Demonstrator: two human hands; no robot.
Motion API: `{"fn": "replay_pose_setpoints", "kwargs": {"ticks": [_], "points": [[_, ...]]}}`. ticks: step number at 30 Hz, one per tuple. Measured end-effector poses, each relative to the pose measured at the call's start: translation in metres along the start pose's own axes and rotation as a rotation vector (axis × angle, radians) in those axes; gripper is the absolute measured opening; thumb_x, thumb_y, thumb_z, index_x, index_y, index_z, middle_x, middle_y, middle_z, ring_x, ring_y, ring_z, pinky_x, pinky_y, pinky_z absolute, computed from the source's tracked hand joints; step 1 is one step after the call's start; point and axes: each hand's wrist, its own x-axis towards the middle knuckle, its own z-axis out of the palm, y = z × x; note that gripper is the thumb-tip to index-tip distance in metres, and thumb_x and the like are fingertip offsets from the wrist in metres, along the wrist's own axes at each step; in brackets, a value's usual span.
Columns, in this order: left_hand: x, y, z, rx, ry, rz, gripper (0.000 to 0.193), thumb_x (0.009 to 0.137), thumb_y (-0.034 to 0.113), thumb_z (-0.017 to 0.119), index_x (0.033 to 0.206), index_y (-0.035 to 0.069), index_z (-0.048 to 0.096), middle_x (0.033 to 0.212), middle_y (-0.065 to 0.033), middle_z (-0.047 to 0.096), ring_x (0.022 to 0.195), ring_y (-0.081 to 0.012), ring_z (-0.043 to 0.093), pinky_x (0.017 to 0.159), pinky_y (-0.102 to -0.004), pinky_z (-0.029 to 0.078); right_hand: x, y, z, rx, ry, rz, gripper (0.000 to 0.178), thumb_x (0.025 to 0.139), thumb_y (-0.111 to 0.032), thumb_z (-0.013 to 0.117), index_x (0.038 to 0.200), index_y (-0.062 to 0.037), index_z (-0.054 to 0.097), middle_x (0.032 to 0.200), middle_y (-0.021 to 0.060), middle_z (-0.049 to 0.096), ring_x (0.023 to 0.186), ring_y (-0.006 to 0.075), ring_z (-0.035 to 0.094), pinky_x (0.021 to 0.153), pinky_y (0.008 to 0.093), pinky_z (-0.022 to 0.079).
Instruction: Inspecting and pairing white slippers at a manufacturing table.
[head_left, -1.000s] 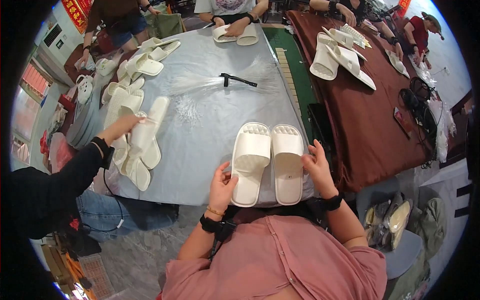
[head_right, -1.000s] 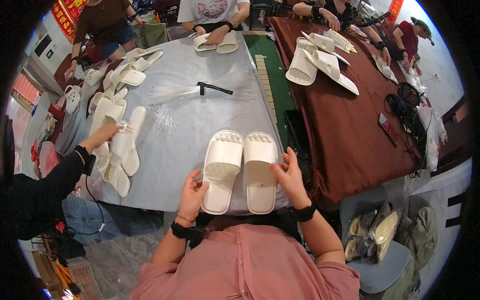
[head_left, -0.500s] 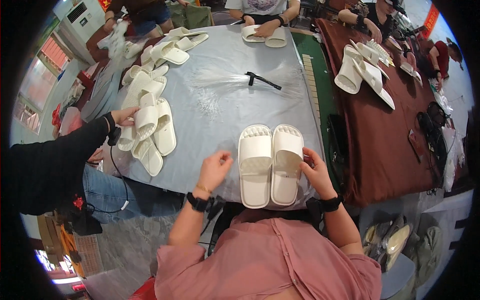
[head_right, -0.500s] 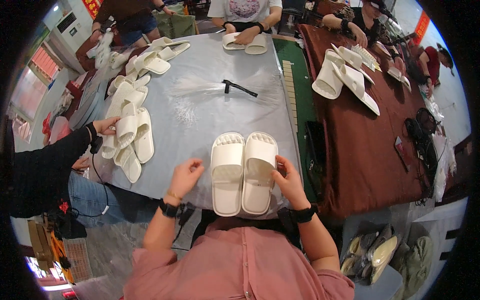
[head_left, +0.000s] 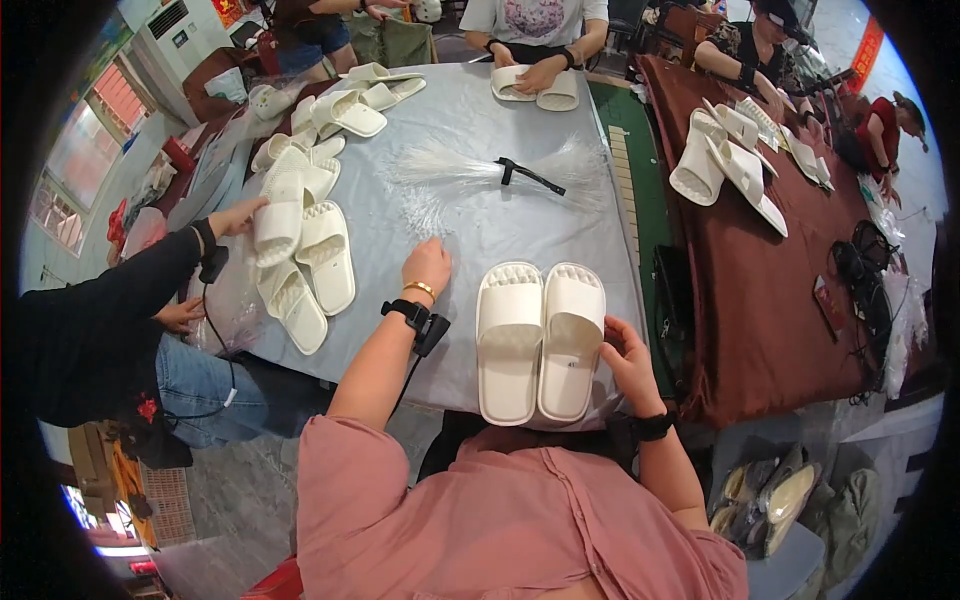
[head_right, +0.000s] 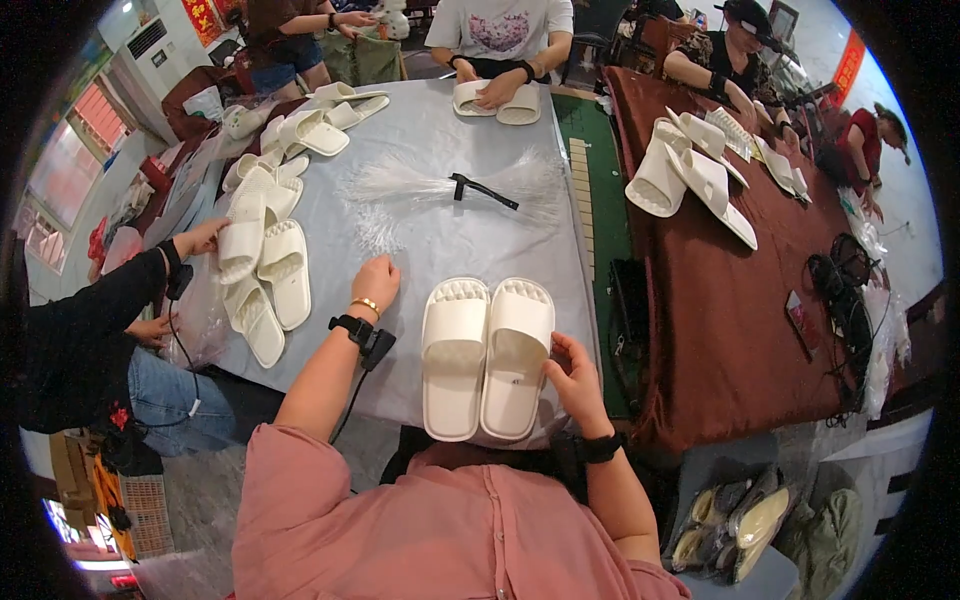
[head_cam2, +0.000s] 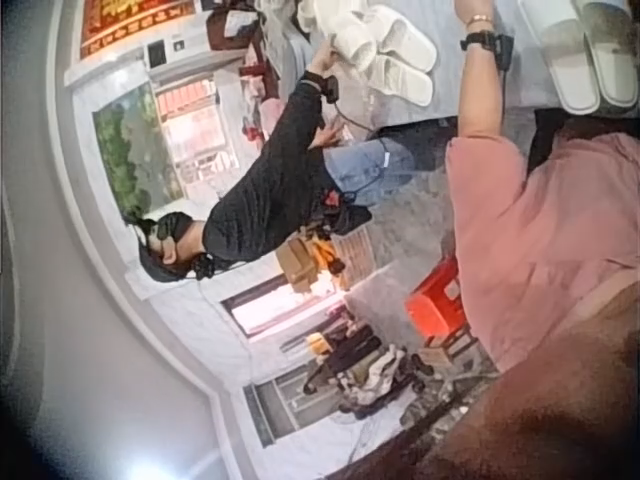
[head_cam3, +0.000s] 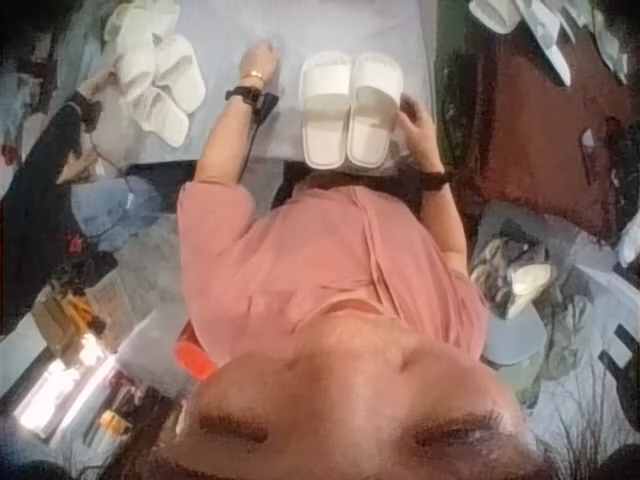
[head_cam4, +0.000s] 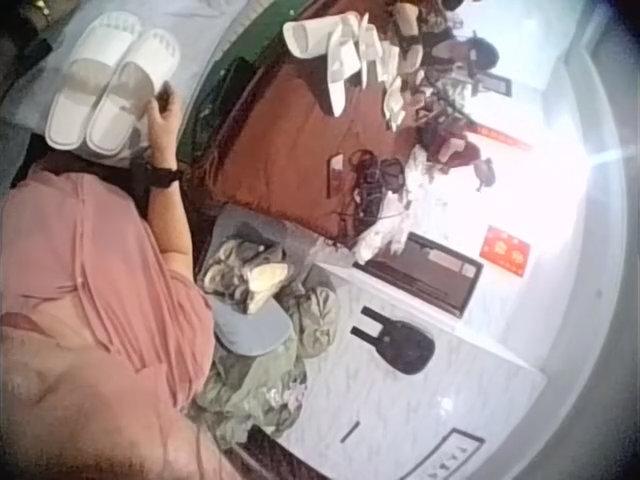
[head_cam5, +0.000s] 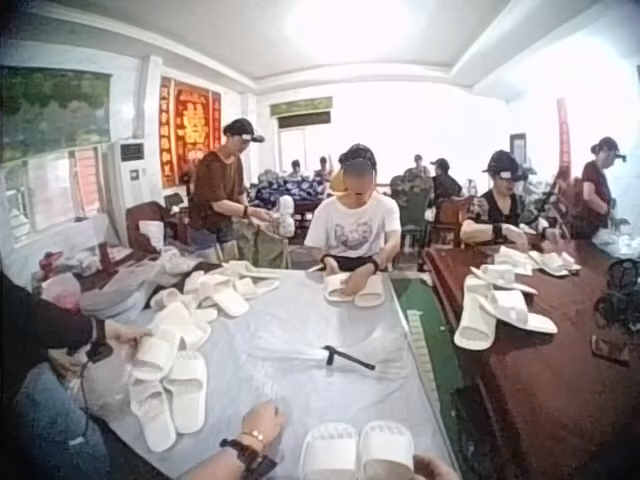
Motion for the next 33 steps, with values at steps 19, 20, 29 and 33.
{"fn": "replay_pose_setpoints", "kwargs": {"ticks": [19,20,29,33], "points": [[-0.160,-0.067,-0.115,0.397,-0.735,-0.203,0.034,0.068,0.028,0.058,0.084,0.001,0.071,0.086,-0.0225,0.067,0.084,-0.0402,0.064,0.076,-0.0445,0.052,-0.002,-0.004,-0.002,0.137,0.040,0.085,0.037,0.087,-0.003,0.055,0.123,0.0045,0.051,0.114,0.0100,0.059,0.103,0.0159,0.057,0.090,0.0276,0.045],[-0.168,-0.067,-0.120,0.380,-0.793,-0.164,0.033,0.067,0.028,0.058,0.083,0.003,0.071,0.084,-0.0219,0.067,0.080,-0.0399,0.064,0.074,-0.0447,0.052,-0.002,-0.006,-0.002,0.119,0.079,0.093,0.034,0.087,-0.002,0.054,0.120,0.0041,0.053,0.112,0.0093,0.060,0.101,0.0153,0.057,0.088,0.0266,0.045],[-0.179,0.032,-0.150,-0.331,-1.023,0.359,0.021,0.073,0.021,0.057,0.067,0.001,0.057,0.061,-0.0155,0.056,0.053,-0.0308,0.054,0.054,-0.0394,0.043,-0.006,-0.077,0.045,-0.313,-0.051,-0.462,0.034,0.082,0.002,0.056,0.116,-0.0014,0.057,0.123,0.0139,0.053,0.103,0.0239,0.057,0.086,0.0306,0.047],[-0.155,0.088,-0.146,-0.543,-0.997,0.583,0.017,0.074,0.015,0.056,0.066,0.000,0.054,0.058,-0.0145,0.054,0.051,-0.0284,0.051,0.051,-0.0373,0.041,-0.009,-0.095,0.091,-0.408,-0.337,-0.616,0.040,0.082,0.003,0.054,0.121,-0.0032,0.054,0.127,0.0172,0.051,0.106,0.0318,0.055,0.092,0.0371,0.045]]}}
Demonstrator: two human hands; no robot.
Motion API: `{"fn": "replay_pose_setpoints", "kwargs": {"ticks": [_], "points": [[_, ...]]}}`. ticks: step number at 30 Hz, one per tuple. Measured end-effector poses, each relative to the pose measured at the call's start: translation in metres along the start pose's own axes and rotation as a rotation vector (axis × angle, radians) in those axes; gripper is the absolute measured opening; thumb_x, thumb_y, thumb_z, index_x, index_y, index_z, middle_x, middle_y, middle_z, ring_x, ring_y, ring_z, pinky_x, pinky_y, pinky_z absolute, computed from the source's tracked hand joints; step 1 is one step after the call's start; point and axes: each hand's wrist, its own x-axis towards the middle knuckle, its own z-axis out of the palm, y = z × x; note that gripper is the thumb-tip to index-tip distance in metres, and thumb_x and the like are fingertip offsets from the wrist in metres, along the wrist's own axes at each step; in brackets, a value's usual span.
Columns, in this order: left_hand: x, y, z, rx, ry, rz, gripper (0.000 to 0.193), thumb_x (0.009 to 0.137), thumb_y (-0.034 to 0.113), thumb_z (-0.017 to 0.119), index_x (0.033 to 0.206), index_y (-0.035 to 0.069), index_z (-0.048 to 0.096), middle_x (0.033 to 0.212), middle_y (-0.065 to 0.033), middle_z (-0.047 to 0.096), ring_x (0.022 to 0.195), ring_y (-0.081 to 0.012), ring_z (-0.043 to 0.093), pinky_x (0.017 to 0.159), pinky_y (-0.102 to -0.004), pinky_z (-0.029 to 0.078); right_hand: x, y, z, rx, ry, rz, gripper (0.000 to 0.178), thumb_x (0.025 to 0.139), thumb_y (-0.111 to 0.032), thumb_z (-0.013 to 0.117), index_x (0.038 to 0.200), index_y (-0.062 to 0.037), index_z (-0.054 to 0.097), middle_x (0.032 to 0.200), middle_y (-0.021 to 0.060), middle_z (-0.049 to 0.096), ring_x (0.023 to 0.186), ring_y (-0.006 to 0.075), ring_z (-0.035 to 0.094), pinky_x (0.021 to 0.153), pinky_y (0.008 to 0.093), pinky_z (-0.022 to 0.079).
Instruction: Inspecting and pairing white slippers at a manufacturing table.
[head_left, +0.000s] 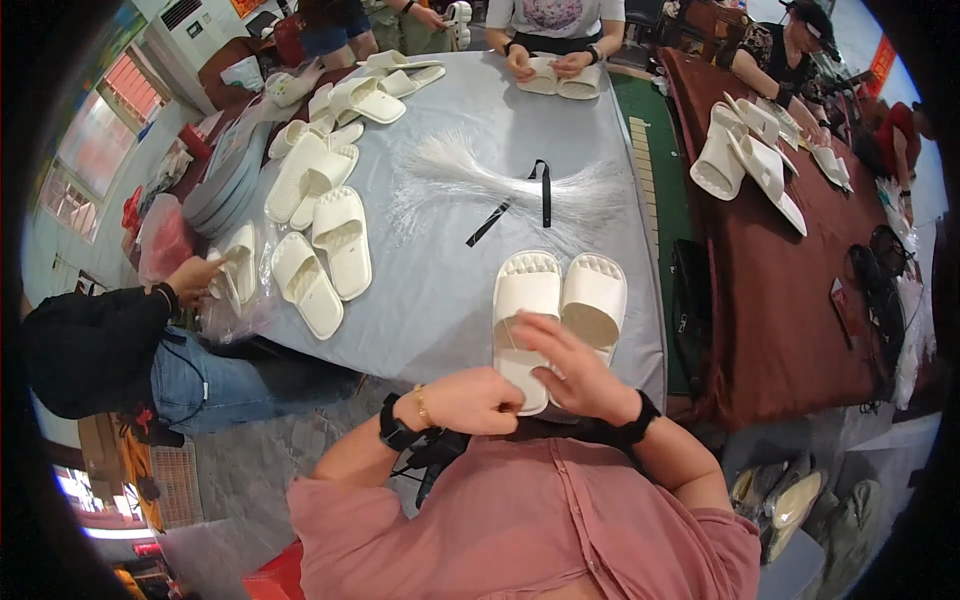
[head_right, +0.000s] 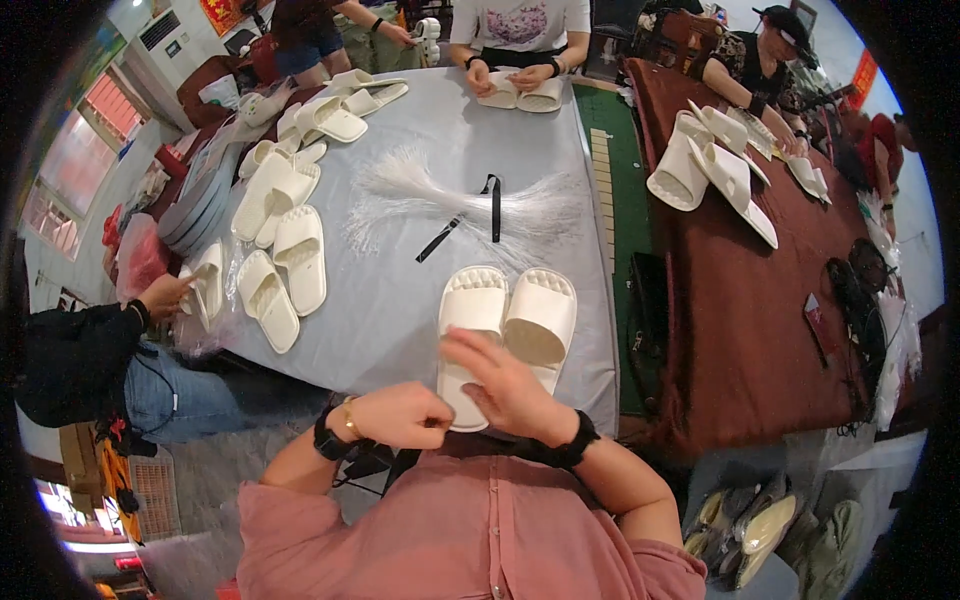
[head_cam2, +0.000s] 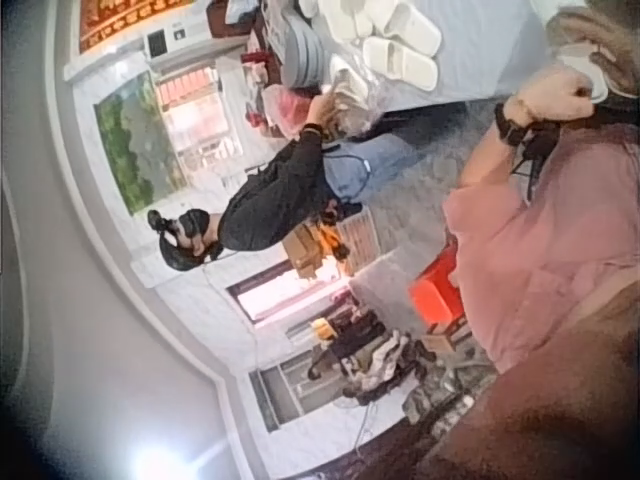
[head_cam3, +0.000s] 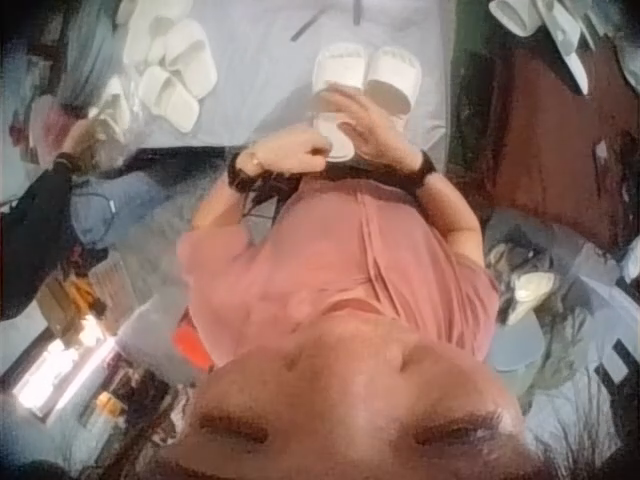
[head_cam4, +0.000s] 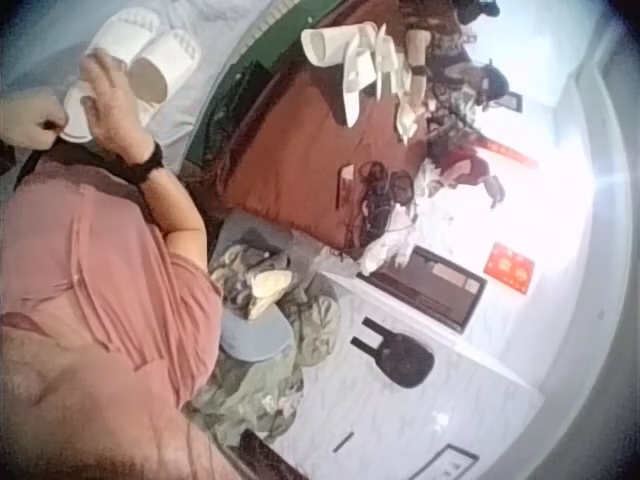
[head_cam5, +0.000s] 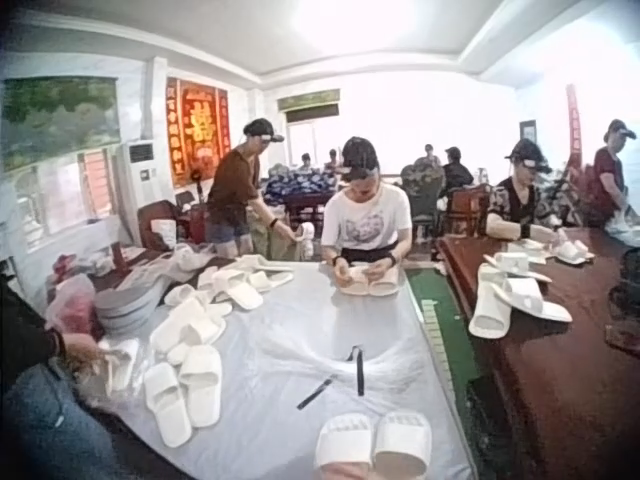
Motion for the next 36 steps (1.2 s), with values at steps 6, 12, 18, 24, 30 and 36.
{"fn": "replay_pose_setpoints", "kwargs": {"ticks": [6,12,18,24,30,36], "points": [[0.039,-0.012,-0.018,-0.035,0.055,0.109,0.013,0.078,0.014,0.056,0.075,0.002,0.059,0.064,-0.0146,0.054,0.059,-0.0284,0.054,0.058,-0.0365,0.045,-0.015,0.025,0.002,0.154,-0.197,0.218,0.017,0.090,-0.005,0.050,0.102,0.0008,0.060,0.095,0.0138,0.065,0.092,0.0284,0.062,0.082,0.0336,0.048],[0.091,-0.114,-0.072,0.564,0.553,-0.150,0.039,0.084,0.020,0.059,0.122,0.009,0.054,0.124,-0.0161,0.054,0.115,-0.0316,0.051,0.091,-0.0422,0.043,-0.052,0.043,-0.009,0.432,0.014,0.444,0.022,0.097,-0.013,0.047,0.097,0.0018,0.063,0.091,0.0074,0.067,0.088,0.0156,0.063,0.080,0.0285,0.049],[0.141,-0.169,-0.115,1.081,0.401,-0.312,0.065,0.091,0.054,0.041,0.145,0.017,0.032,0.152,-0.0123,0.024,0.141,-0.0338,0.020,0.109,-0.0546,0.024,-0.068,0.039,-0.023,0.467,0.063,0.514,0.024,0.098,-0.015,0.046,0.098,0.0025,0.063,0.089,0.0062,0.067,0.087,0.0138,0.062,0.080,0.0280,0.049],[0.192,-0.165,-0.133,0.798,0.453,-0.485,0.072,0.086,0.060,0.046,0.144,0.018,0.034,0.152,-0.0115,0.025,0.138,-0.0335,0.025,0.106,-0.0548,0.029,-0.105,0.017,-0.071,0.492,0.156,0.768,0.029,0.098,-0.018,0.046,0.091,0.0025,0.064,0.077,0.0058,0.065,0.072,0.0120,0.062,0.068,0.0261,0.050],[0.217,-0.147,-0.136,0.719,0.532,-0.657,0.071,0.085,0.057,0.050,0.142,0.017,0.037,0.150,-0.0139,0.027,0.133,-0.0356,0.034,0.101,-0.0539,0.036,-0.126,-0.009,-0.109,0.450,0.178,0.924,0.030,0.097,-0.019,0.045,0.088,0.0016,0.066,0.067,0.0028,0.061,0.062,0.0096,0.058,0.060,0.0232,0.046],[0.170,-0.107,-0.105,0.820,0.571,-0.334,0.040,0.084,0.025,0.064,0.120,0.008,0.057,0.130,-0.0169,0.047,0.114,-0.0356,0.049,0.089,-0.0464,0.047,-0.108,-0.005,-0.097,0.438,-0.072,0.966,0.031,0.097,-0.021,0.047,0.088,0.0014,0.066,0.064,0.0018,0.059,0.061,0.0084,0.056,0.057,0.0224,0.045]]}}
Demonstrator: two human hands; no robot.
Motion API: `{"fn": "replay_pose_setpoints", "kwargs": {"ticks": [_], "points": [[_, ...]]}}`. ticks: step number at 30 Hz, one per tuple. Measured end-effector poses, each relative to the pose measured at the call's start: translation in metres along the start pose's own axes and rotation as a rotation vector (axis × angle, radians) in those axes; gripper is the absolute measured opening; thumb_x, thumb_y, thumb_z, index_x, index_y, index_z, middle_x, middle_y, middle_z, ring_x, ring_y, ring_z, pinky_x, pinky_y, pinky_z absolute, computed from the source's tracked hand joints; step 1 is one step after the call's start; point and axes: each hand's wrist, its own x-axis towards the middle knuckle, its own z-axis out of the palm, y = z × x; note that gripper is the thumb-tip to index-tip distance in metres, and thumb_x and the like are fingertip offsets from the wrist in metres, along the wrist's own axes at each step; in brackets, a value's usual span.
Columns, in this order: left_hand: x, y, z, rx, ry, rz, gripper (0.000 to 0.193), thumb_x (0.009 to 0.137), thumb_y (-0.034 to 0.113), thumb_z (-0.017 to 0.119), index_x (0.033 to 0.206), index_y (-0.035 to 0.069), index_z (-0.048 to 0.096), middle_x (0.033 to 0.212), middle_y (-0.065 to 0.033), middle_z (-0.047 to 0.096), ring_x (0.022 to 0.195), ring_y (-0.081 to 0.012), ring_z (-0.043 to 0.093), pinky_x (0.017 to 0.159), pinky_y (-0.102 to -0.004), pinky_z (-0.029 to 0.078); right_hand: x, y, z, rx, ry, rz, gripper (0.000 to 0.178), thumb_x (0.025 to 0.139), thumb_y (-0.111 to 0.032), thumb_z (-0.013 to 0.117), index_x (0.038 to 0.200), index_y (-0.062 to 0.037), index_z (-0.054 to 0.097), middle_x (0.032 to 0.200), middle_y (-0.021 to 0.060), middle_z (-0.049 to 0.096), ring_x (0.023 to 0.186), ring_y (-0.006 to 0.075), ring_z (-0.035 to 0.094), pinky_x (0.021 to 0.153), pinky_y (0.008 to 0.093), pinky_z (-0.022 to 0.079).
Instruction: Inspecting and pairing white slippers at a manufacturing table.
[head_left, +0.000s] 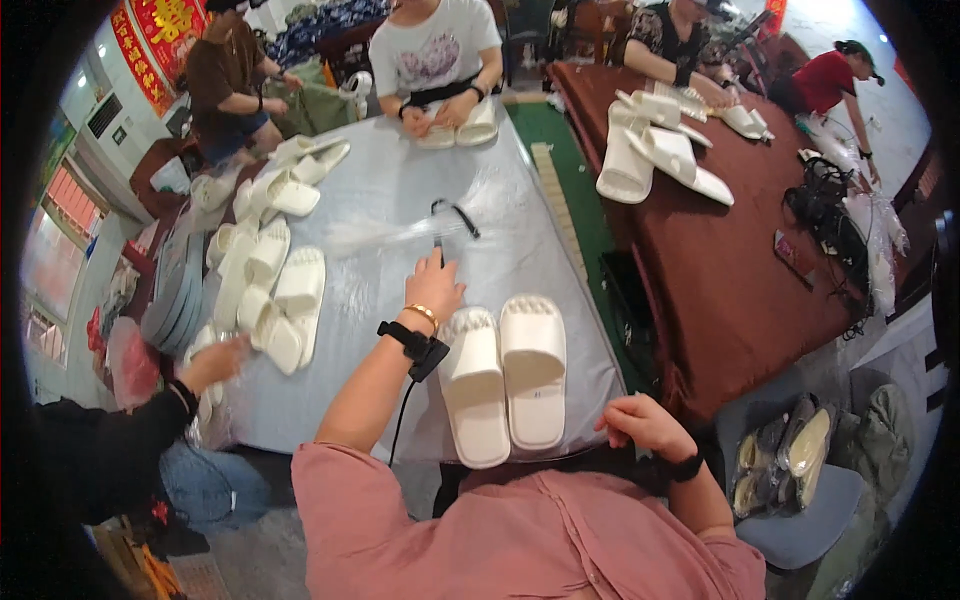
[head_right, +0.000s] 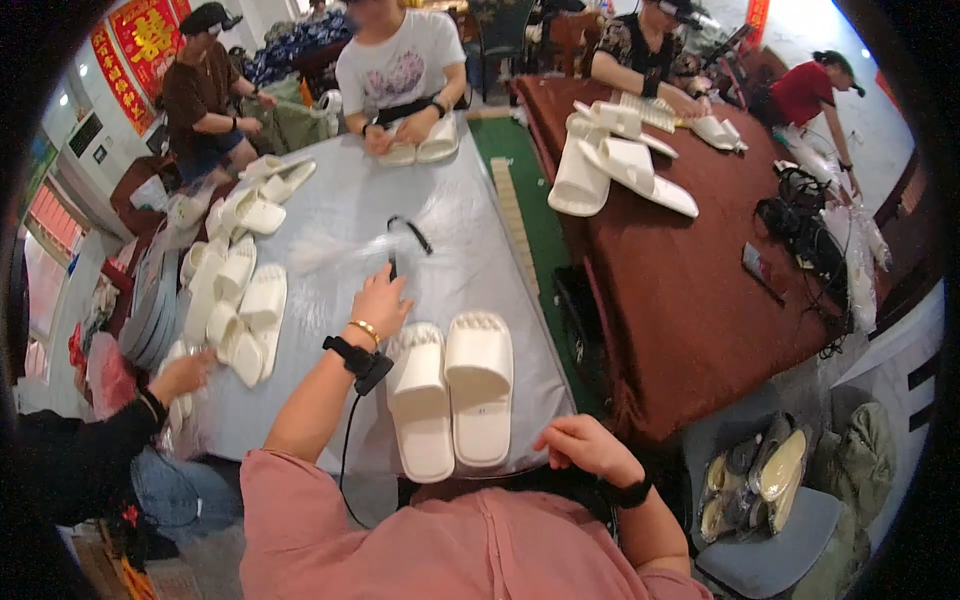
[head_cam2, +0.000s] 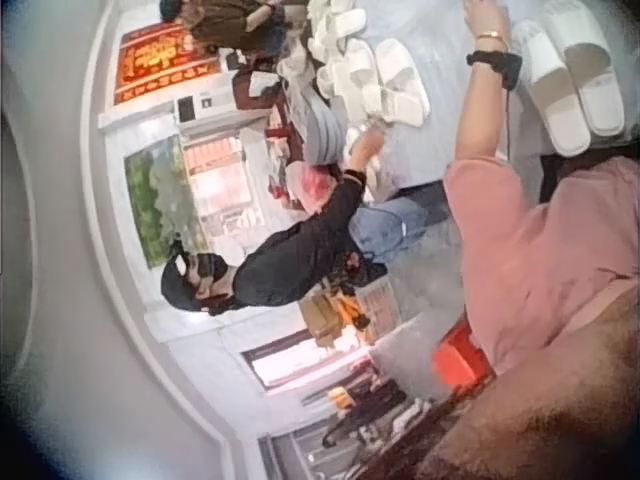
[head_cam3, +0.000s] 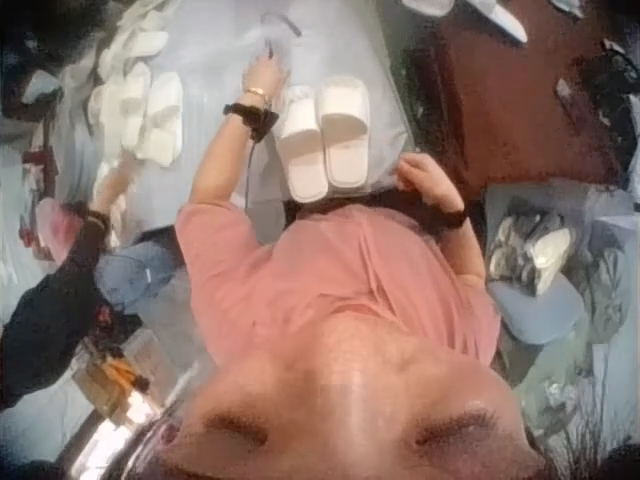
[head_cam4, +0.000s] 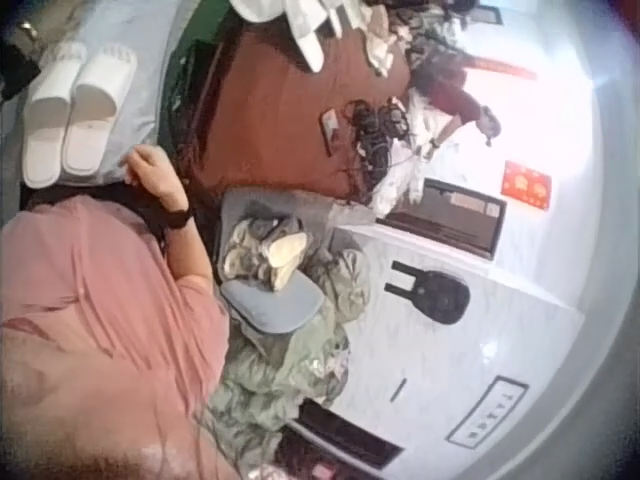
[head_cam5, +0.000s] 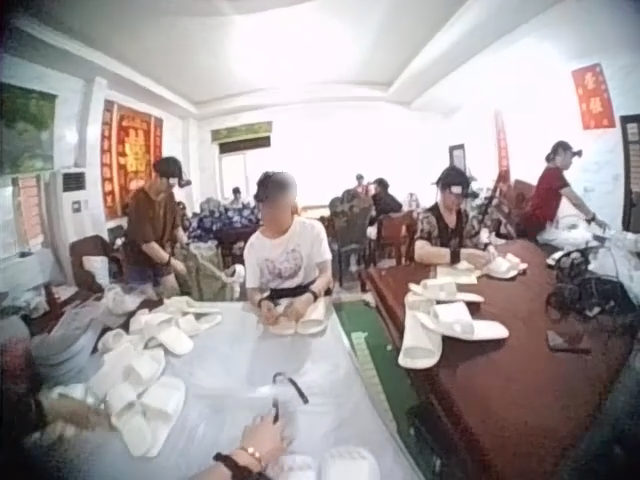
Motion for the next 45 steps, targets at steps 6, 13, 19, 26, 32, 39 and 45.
{"fn": "replay_pose_setpoints", "kwargs": {"ticks": [6,13,19,26,32,39,45], "points": [[-0.127,0.040,-0.033,-0.956,-0.299,0.137,0.028,0.089,0.016,0.061,0.112,0.001,0.062,0.089,-0.0081,0.067,0.078,-0.0155,0.062,0.070,-0.0292,0.050,0.048,-0.007,0.044,0.094,-0.379,0.065,0.031,0.097,-0.023,0.047,0.090,0.0011,0.065,0.065,0.0003,0.057,0.060,0.0080,0.053,0.057,0.0229,0.044],[-0.204,0.064,-0.020,-1.300,-0.386,-0.232,0.020,0.094,0.016,0.055,0.103,0.002,0.067,0.080,0.0001,0.062,0.069,-0.0051,0.054,0.062,-0.0211,0.045,0.081,-0.014,0.098,-0.058,-0.590,0.071,0.030,0.095,-0.023,0.046,0.089,-0.0005,0.066,0.066,0.0019,0.060,0.058,0.0102,0.056,0.053,0.0239,0.044],[-0.217,0.048,0.002,-1.514,-0.136,-0.483,0.023,0.096,0.019,0.053,0.094,0.000,0.066,0.078,0.0000,0.062,0.067,-0.0062,0.052,0.061,-0.0218,0.044,0.083,-0.009,0.102,0.175,-0.530,0.148,0.032,0.097,-0.028,0.045,0.091,-0.0028,0.065,0.065,0.0011,0.060,0.055,0.0077,0.053,0.049,0.0215,0.041],[-0.183,0.022,0.019,-1.206,0.223,-0.404,0.018,0.090,0.009,0.056,0.104,-0.001,0.061,0.090,-0.0054,0.063,0.076,-0.0107,0.057,0.070,-0.0251,0.048,0.093,0.001,0.114,0.610,-0.437,0.310,0.031,0.098,-0.026,0.042,0.094,-0.0017,0.060,0.065,0.0036,0.059,0.053,0.0109,0.051,0.048,0.0231,0.040],[-0.164,0.005,0.022,-1.097,0.253,-0.316,0.021,0.088,0.008,0.057,0.107,-0.002,0.060,0.100,-0.0087,0.061,0.087,-0.0155,0.058,0.078,-0.0284,0.049,0.106,-0.004,0.126,0.760,-0.326,0.431,0.028,0.099,-0.023,0.039,0.100,-0.0014,0.057,0.068,0.0048,0.058,0.057,0.0140,0.053,0.051,0.0243,0.042],[-0.146,-0.006,0.017,-0.951,0.235,-0.242,0.024,0.088,0.011,0.057,0.107,-0.002,0.059,0.103,-0.0134,0.059,0.087,-0.0200,0.060,0.078,-0.0310,0.050,0.128,-0.009,0.138,0.879,-0.254,0.392,0.023,0.097,-0.020,0.040,0.101,-0.0026,0.054,0.074,0.0037,0.058,0.060,0.0124,0.054,0.056,0.0248,0.048],[-0.123,-0.015,0.013,-0.835,0.113,-0.238,0.028,0.090,0.020,0.056,0.108,-0.001,0.061,0.102,-0.0122,0.061,0.091,-0.0205,0.059,0.082,-0.0318,0.048,0.171,-0.018,0.146,0.866,-0.200,0.358,0.020,0.097,-0.018,0.040,0.097,-0.0044,0.054,0.074,0.0027,0.058,0.059,0.0108,0.055,0.052,0.0241,0.049]]}}
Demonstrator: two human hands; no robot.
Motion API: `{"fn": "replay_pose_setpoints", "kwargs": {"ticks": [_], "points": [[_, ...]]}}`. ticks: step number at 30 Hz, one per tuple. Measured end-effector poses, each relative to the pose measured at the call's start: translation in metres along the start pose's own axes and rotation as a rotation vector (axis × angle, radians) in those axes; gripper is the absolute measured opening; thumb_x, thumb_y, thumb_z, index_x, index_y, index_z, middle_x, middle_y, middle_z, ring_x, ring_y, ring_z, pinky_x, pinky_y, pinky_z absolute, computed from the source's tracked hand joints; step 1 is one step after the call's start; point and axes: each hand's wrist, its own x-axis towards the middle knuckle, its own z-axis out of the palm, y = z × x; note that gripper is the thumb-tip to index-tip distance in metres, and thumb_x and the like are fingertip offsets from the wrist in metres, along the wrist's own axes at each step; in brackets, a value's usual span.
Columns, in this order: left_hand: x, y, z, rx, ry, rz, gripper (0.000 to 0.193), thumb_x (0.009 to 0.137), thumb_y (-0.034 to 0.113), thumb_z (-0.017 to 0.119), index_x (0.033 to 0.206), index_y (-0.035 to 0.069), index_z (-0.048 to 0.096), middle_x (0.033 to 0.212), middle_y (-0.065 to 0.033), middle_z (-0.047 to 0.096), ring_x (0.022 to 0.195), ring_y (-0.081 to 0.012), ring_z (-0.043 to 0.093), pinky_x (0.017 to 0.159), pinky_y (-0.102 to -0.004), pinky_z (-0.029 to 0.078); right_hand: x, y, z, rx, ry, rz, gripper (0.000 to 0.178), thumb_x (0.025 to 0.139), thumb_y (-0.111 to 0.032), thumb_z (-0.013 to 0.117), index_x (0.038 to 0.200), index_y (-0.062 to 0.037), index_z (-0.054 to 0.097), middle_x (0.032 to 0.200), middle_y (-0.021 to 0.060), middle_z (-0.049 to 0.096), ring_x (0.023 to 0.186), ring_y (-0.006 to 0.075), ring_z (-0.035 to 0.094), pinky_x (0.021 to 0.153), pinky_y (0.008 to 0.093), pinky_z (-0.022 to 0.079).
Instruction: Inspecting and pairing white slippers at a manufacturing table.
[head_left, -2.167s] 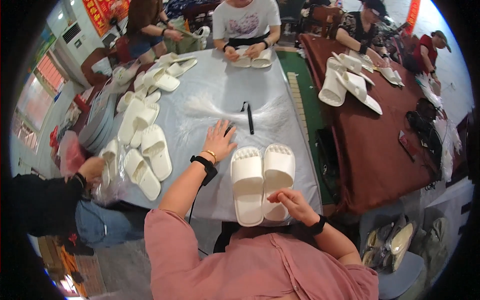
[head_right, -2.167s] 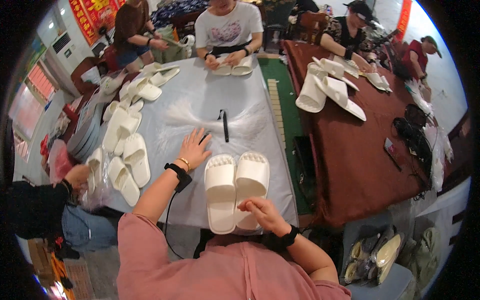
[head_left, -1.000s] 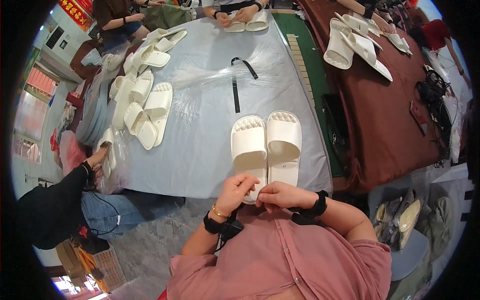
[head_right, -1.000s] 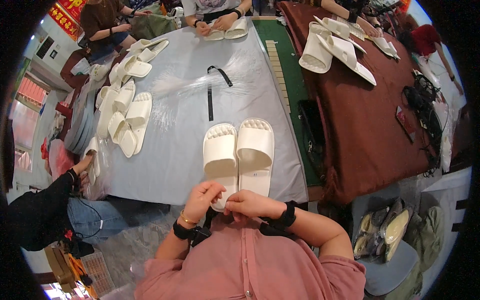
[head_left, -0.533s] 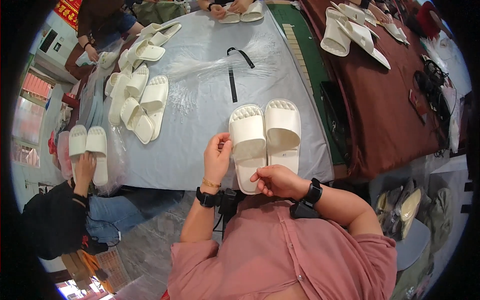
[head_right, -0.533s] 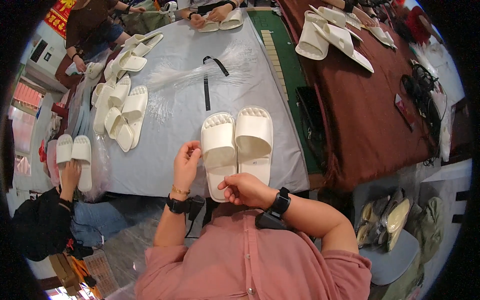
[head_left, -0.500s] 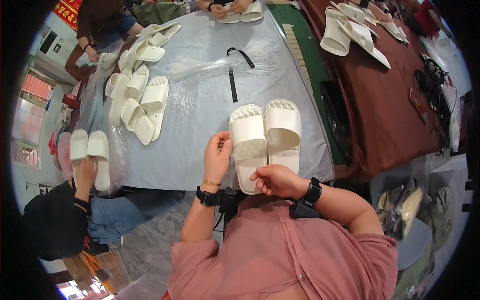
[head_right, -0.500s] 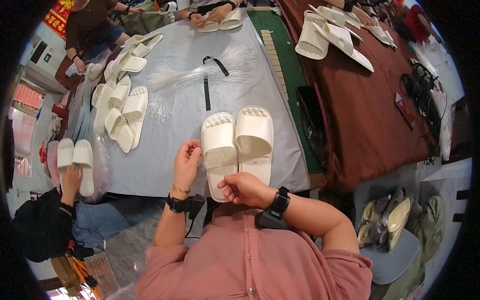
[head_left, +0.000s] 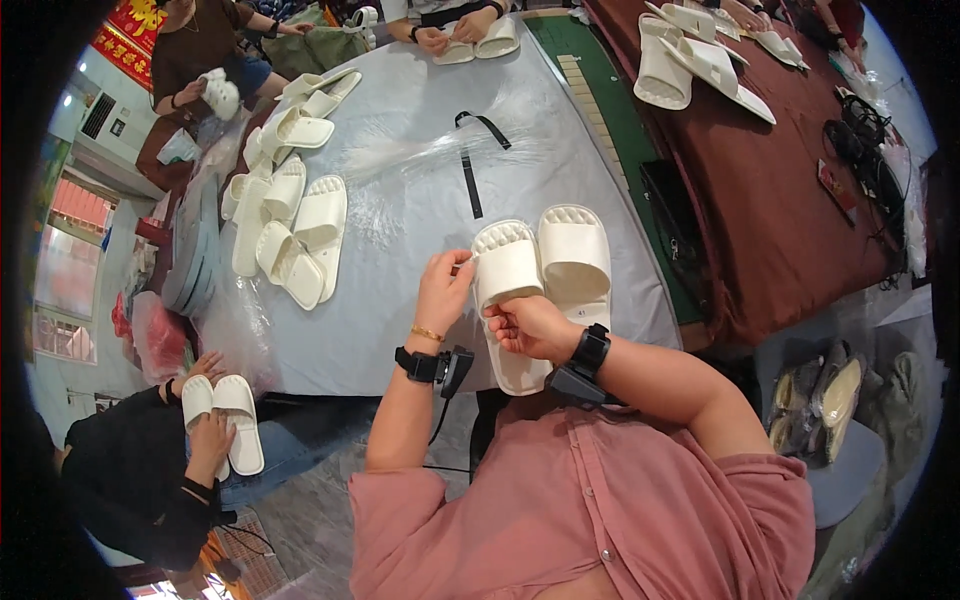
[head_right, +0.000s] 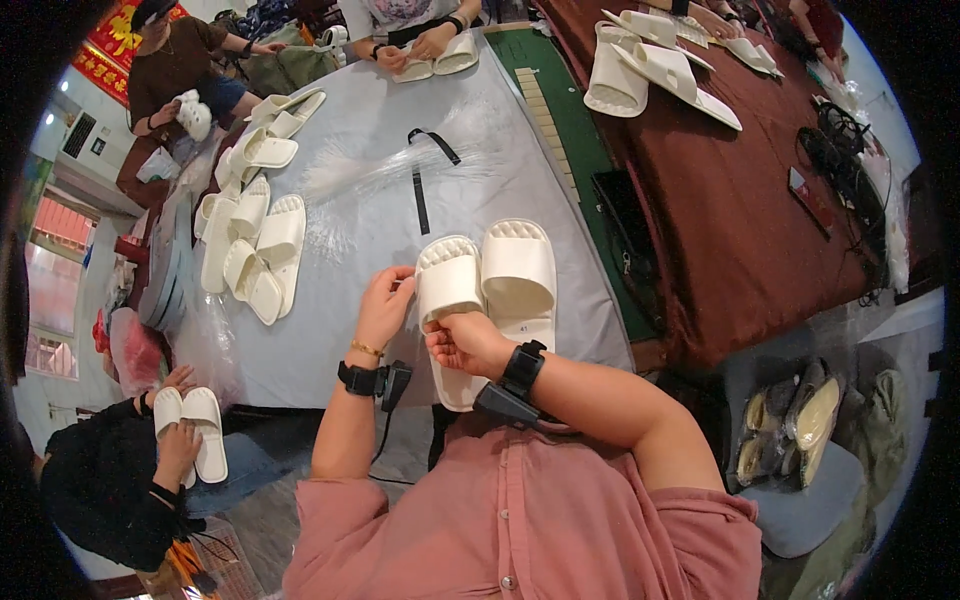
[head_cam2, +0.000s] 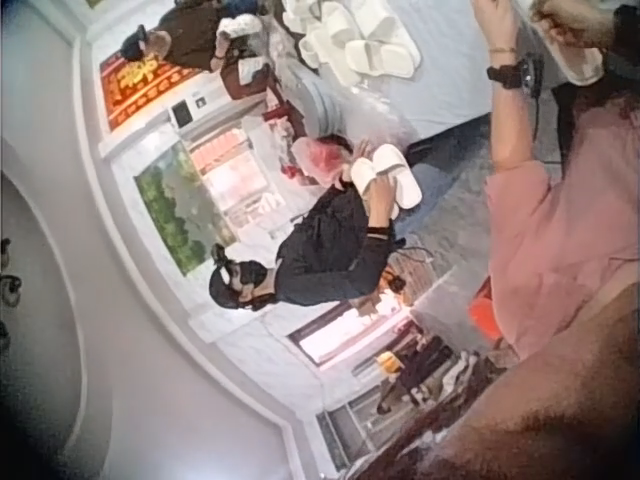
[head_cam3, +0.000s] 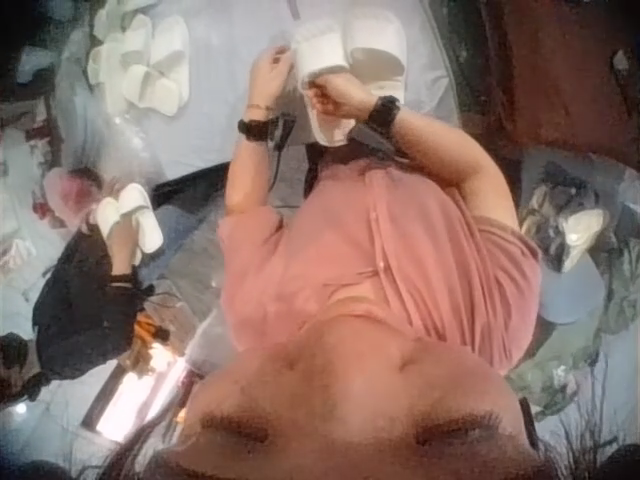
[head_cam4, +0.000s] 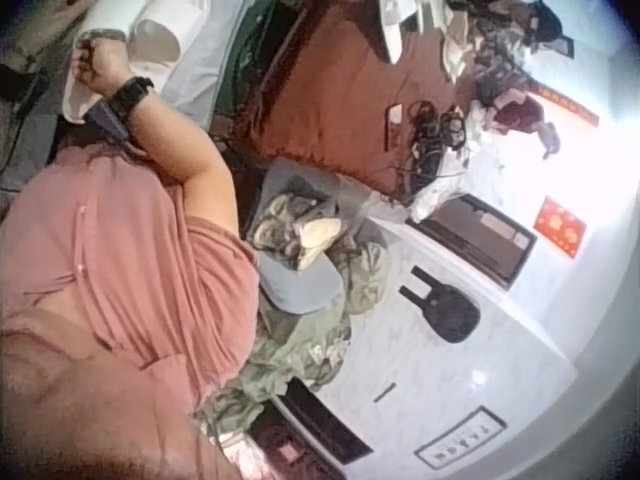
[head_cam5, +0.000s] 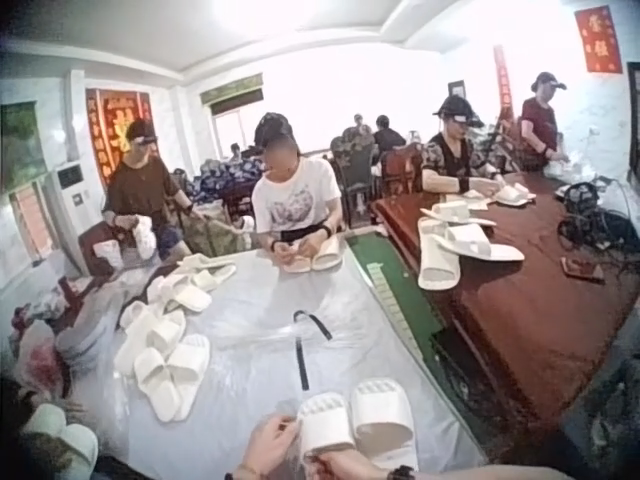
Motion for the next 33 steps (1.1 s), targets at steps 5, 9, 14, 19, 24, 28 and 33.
{"fn": "replay_pose_setpoints", "kwargs": {"ticks": [5,9,14,19,24,28,33], "points": [[0.017,-0.004,0.002,0.131,-0.049,0.084,0.028,0.090,0.026,0.056,0.095,0.000,0.066,0.088,-0.0153,0.061,0.082,-0.0278,0.059,0.075,-0.0359,0.047,0.007,-0.003,0.006,-0.073,0.050,-0.066,0.021,0.097,-0.019,0.039,0.094,-0.0054,0.054,0.069,0.0017,0.058,0.053,0.0107,0.054,0.048,0.0237,0.047],[0.034,-0.004,0.007,0.182,-0.061,0.155,0.035,0.090,0.032,0.055,0.087,-0.001,0.067,0.081,-0.0167,0.061,0.083,-0.0304,0.057,0.076,-0.0380,0.045,0.004,-0.004,0.007,-0.114,0.052,-0.086,0.020,0.097,-0.019,0.040,0.093,-0.0062,0.055,0.068,0.0009,0.058,0.052,0.0102,0.053,0.047,0.0232,0.044],[0.053,-0.005,0.016,0.276,-0.208,0.051,0.036,0.085,0.033,0.061,0.077,-0.002,0.065,0.061,-0.0071,0.058,0.054,-0.0162,0.049,0.054,-0.0322,0.042,0.003,-0.005,0.008,-0.129,0.053,-0.093,0.021,0.097,-0.020,0.040,0.094,-0.0058,0.056,0.067,0.0009,0.058,0.053,0.0105,0.053,0.047,0.0236,0.043],[0.058,-0.012,0.026,-0.037,-0.212,-0.135,0.031,0.083,0.027,0.064,0.078,-0.004,0.066,0.067,-0.0012,0.061,0.059,-0.0106,0.051,0.055,-0.0278,0.042,0.003,-0.003,0.007,-0.137,0.040,-0.098,0.021,0.097,-0.020,0.041,0.095,-0.0048,0.056,0.069,0.0019,0.058,0.055,0.0113,0.054,0.050,0.0246,0.044],[0.053,-0.013,0.029,-0.164,-0.103,-0.228,0.029,0.080,0.024,0.064,0.080,-0.004,0.068,0.067,-0.0065,0.064,0.062,-0.0120,0.056,0.059,-0.0288,0.045,-0.004,0.001,0.005,-0.109,-0.011,-0.121,0.019,0.095,-0.019,0.046,0.093,-0.0035,0.056,0.070,0.0039,0.059,0.057,0.0125,0.055,0.051,0.0257,0.045],[0.058,-0.004,0.025,-0.289,0.142,-0.077,0.024,0.085,0.020,0.061,0.084,-0.003,0.065,0.073,-0.0052,0.064,0.066,-0.0106,0.055,0.062,-0.0274,0.045,-0.044,0.016,-0.013,-0.240,-0.067,-0.187,0.018,0.093,-0.021,0.053,0.092,-0.0031,0.057,0.074,0.0057,0.060,0.059,0.0133,0.056,0.052,0.0256,0.047],[0.070,0.015,0.032,-0.291,0.168,0.024,0.023,0.088,0.020,0.060,0.086,-0.003,0.062,0.076,-0.0047,0.063,0.068,-0.0105,0.054,0.063,-0.0273,0.045,-0.105,0.011,-0.051,-0.401,0.003,-0.220,0.019,0.093,-0.017,0.052,0.101,-0.0013,0.058,0.078,0.0062,0.062,0.062,0.0121,0.058,0.055,0.0261,0.049]]}}
